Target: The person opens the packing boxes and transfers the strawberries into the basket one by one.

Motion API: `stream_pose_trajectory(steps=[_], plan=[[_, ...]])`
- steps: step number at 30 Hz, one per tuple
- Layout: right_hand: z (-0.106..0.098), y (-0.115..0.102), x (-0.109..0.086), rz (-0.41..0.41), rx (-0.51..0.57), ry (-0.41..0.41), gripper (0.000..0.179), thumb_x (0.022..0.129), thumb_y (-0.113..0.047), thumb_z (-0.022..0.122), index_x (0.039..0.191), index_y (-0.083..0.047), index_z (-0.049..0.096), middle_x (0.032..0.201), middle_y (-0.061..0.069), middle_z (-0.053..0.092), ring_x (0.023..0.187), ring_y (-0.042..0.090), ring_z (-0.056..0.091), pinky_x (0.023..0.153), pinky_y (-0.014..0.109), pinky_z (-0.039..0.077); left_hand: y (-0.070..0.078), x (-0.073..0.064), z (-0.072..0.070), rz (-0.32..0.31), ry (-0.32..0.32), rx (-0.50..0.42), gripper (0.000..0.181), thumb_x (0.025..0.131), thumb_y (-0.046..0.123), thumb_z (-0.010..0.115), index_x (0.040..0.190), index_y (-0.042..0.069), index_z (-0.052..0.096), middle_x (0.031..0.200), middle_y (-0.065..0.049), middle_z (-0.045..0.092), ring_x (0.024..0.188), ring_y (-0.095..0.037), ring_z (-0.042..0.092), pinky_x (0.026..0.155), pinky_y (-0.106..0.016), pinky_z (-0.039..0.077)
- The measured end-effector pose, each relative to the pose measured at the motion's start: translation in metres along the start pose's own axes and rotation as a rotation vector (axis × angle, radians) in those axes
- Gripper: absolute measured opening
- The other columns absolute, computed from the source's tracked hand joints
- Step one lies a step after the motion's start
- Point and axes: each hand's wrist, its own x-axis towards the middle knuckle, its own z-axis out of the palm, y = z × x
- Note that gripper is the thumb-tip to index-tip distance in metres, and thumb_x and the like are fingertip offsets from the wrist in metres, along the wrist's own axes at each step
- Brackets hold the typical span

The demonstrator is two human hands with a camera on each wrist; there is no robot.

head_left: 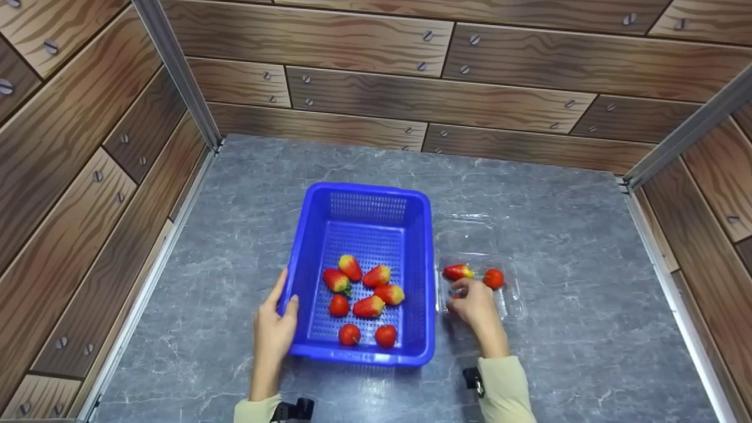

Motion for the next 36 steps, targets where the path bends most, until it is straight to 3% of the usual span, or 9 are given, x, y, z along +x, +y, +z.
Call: stream_pose_trajectory(steps=[4, 15, 36], plan=[[-0.0004, -0.0005, -0.0002, -0.009, -0.005, 0.001, 0.025, 0.067, 0.000, 0.073, 0.092, 0.001, 0.073, 0.081, 0.014, 0.070, 0.077, 0.028, 0.064, 0.069, 0.041, 0.053, 0.0004, 0.0000, 0.0000, -0.001, 0.003, -0.002, 0.054, 0.091, 0.002, 0.063, 0.144, 0.012, 0.054, 0.141, -0.016, 0.055, 0.130, -0.035, 0.051, 0.108, -0.050, 0.039], [-0.0019, -0.0030, 0.0000, 0.016, -0.003, -0.023, 0.022, 0.069, 0.003, 0.074, 0.091, 0.001, 0.073, 0.083, 0.016, 0.073, 0.082, 0.030, 0.069, 0.075, 0.044, 0.055, -0.0006, 0.0001, -0.0003, 0.002, -0.005, -0.010, 0.054, 0.092, 0.002, 0.062, 0.144, 0.011, 0.053, 0.142, -0.016, 0.054, 0.130, -0.035, 0.050, 0.109, -0.050, 0.038], [-0.0066, -0.0099, 0.0012, -0.036, 0.016, 0.048, 0.023, 0.070, 0.001, 0.077, 0.093, 0.001, 0.073, 0.082, 0.014, 0.072, 0.077, 0.027, 0.065, 0.072, 0.042, 0.053, -0.0010, 0.0000, 0.0001, 0.010, 0.006, 0.021, 0.055, 0.091, 0.003, 0.063, 0.144, 0.014, 0.054, 0.140, -0.016, 0.055, 0.128, -0.036, 0.052, 0.106, -0.051, 0.040]])
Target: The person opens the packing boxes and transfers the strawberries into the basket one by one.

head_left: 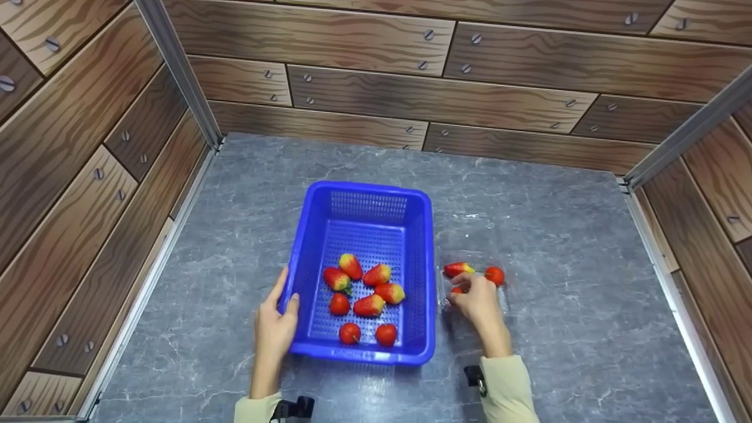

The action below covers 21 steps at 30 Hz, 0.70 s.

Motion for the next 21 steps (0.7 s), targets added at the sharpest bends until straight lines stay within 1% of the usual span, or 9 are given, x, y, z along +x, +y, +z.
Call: stream_pose_trajectory(steps=[7, 12, 17, 21], plan=[[-0.001, -0.003, 0.001, -0.045, 0.006, 0.063, 0.023, 0.070, 0.001, 0.077, 0.092, 0.001, 0.073, 0.083, 0.014, 0.072, 0.080, 0.030, 0.064, 0.075, 0.046, 0.051, 0.001, 0.000, -0.001, -0.007, -0.010, 0.002, 0.055, 0.092, 0.004, 0.063, 0.145, 0.013, 0.053, 0.141, -0.016, 0.054, 0.129, -0.036, 0.051, 0.107, -0.052, 0.040], [-0.003, -0.007, 0.002, -0.064, 0.005, 0.095, 0.022, 0.070, 0.000, 0.076, 0.092, 0.000, 0.073, 0.084, 0.014, 0.072, 0.082, 0.030, 0.065, 0.076, 0.049, 0.051, 0.001, 0.000, 0.000, -0.003, -0.011, -0.021, 0.054, 0.092, 0.002, 0.063, 0.144, 0.012, 0.053, 0.142, -0.015, 0.053, 0.130, -0.035, 0.051, 0.108, -0.051, 0.039], [-0.005, -0.012, 0.003, -0.089, 0.008, 0.142, 0.023, 0.071, -0.001, 0.077, 0.094, -0.001, 0.074, 0.088, 0.013, 0.071, 0.084, 0.030, 0.065, 0.076, 0.048, 0.050, 0.002, -0.001, 0.001, 0.007, -0.010, -0.052, 0.055, 0.091, 0.000, 0.063, 0.144, 0.011, 0.054, 0.142, -0.017, 0.053, 0.130, -0.036, 0.050, 0.109, -0.051, 0.038], [-0.007, -0.015, 0.002, -0.126, 0.031, 0.201, 0.025, 0.072, 0.000, 0.077, 0.096, 0.000, 0.075, 0.089, 0.016, 0.069, 0.083, 0.032, 0.063, 0.074, 0.046, 0.050, 0.001, -0.001, 0.001, 0.008, -0.006, -0.048, 0.055, 0.091, -0.001, 0.063, 0.144, 0.010, 0.054, 0.141, -0.018, 0.054, 0.129, -0.037, 0.051, 0.108, -0.051, 0.039]])
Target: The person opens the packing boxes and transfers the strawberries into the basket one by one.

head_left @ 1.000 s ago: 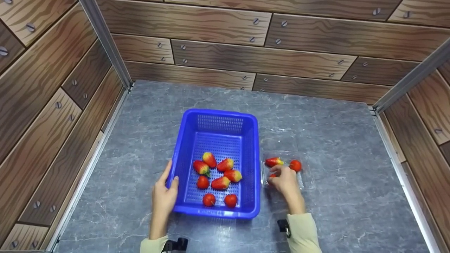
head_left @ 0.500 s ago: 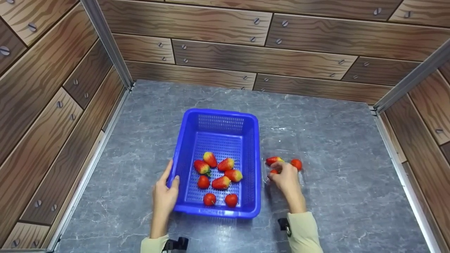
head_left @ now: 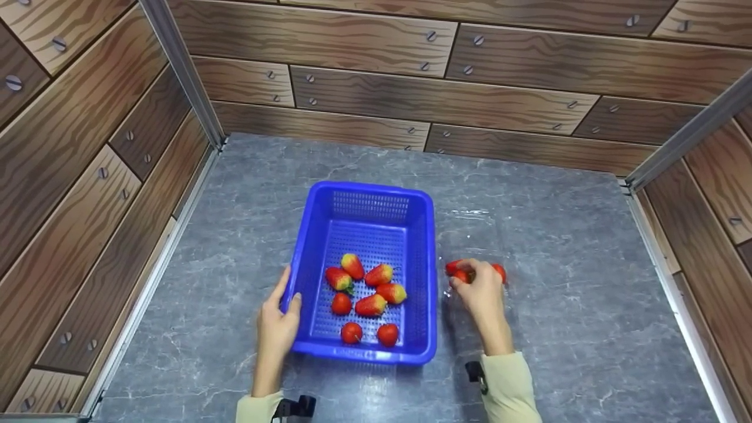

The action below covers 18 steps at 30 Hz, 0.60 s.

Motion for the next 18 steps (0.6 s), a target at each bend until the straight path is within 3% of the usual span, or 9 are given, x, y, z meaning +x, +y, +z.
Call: stream_pose_trajectory(steps=[6, 18], plan=[[-0.004, -0.008, 0.000, -0.041, 0.017, 0.070, 0.024, 0.072, -0.001, 0.078, 0.096, 0.000, 0.075, 0.087, 0.017, 0.067, 0.079, 0.032, 0.063, 0.072, 0.045, 0.049, 0.001, 0.001, -0.001, -0.013, 0.000, 0.026, 0.055, 0.091, 0.002, 0.062, 0.144, 0.013, 0.054, 0.140, -0.018, 0.055, 0.128, -0.036, 0.052, 0.108, -0.051, 0.040], [-0.016, -0.034, 0.003, -0.110, 0.067, 0.130, 0.024, 0.073, 0.000, 0.081, 0.096, 0.000, 0.075, 0.093, 0.016, 0.069, 0.083, 0.034, 0.064, 0.076, 0.045, 0.049, 0.001, 0.001, -0.001, -0.021, -0.014, 0.011, 0.055, 0.092, 0.001, 0.061, 0.145, 0.011, 0.052, 0.143, -0.017, 0.052, 0.131, -0.037, 0.049, 0.110, -0.050, 0.037]])
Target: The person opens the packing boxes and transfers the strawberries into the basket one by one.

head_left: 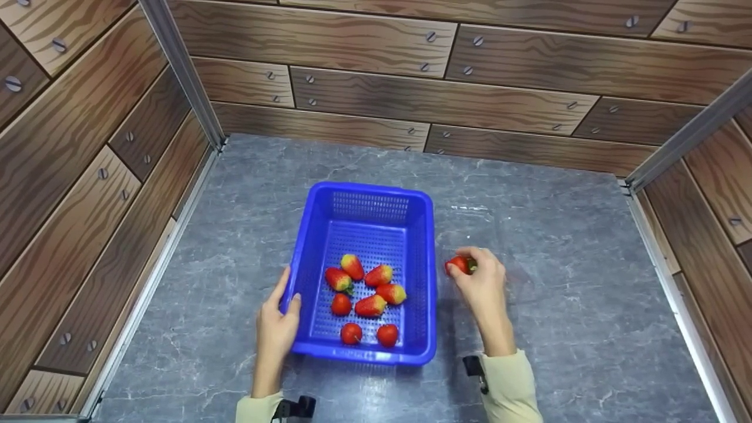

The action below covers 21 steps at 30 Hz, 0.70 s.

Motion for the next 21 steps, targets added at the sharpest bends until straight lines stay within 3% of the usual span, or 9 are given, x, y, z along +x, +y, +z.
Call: stream_pose_trajectory(steps=[7, 12, 21], plan=[[0.001, -0.027, -0.004, -0.038, 0.080, -0.017, 0.024, 0.072, 0.002, 0.082, 0.095, -0.002, 0.075, 0.092, 0.014, 0.070, 0.081, 0.028, 0.066, 0.075, 0.043, 0.056, 0.000, -0.001, -0.001, -0.003, 0.003, 0.005, 0.055, 0.093, 0.002, 0.062, 0.145, 0.013, 0.052, 0.144, -0.016, 0.052, 0.131, -0.037, 0.049, 0.109, -0.051, 0.037], [0.006, -0.052, -0.015, -0.053, 0.162, -0.109, 0.025, 0.071, 0.003, 0.083, 0.095, 0.000, 0.075, 0.095, 0.014, 0.071, 0.084, 0.027, 0.066, 0.075, 0.041, 0.058, 0.001, -0.001, -0.001, 0.005, 0.008, -0.006, 0.055, 0.092, 0.001, 0.062, 0.145, 0.012, 0.052, 0.144, -0.015, 0.052, 0.131, -0.036, 0.049, 0.110, -0.050, 0.037], [0.023, -0.092, -0.027, -0.093, 0.174, -0.299, 0.025, 0.074, -0.002, 0.083, 0.097, -0.006, 0.075, 0.093, 0.005, 0.069, 0.087, 0.020, 0.063, 0.080, 0.036, 0.055, 0.001, -0.001, 0.000, 0.008, 0.012, -0.012, 0.055, 0.092, 0.001, 0.062, 0.145, 0.012, 0.053, 0.142, -0.016, 0.053, 0.130, -0.035, 0.050, 0.109, -0.049, 0.038]])
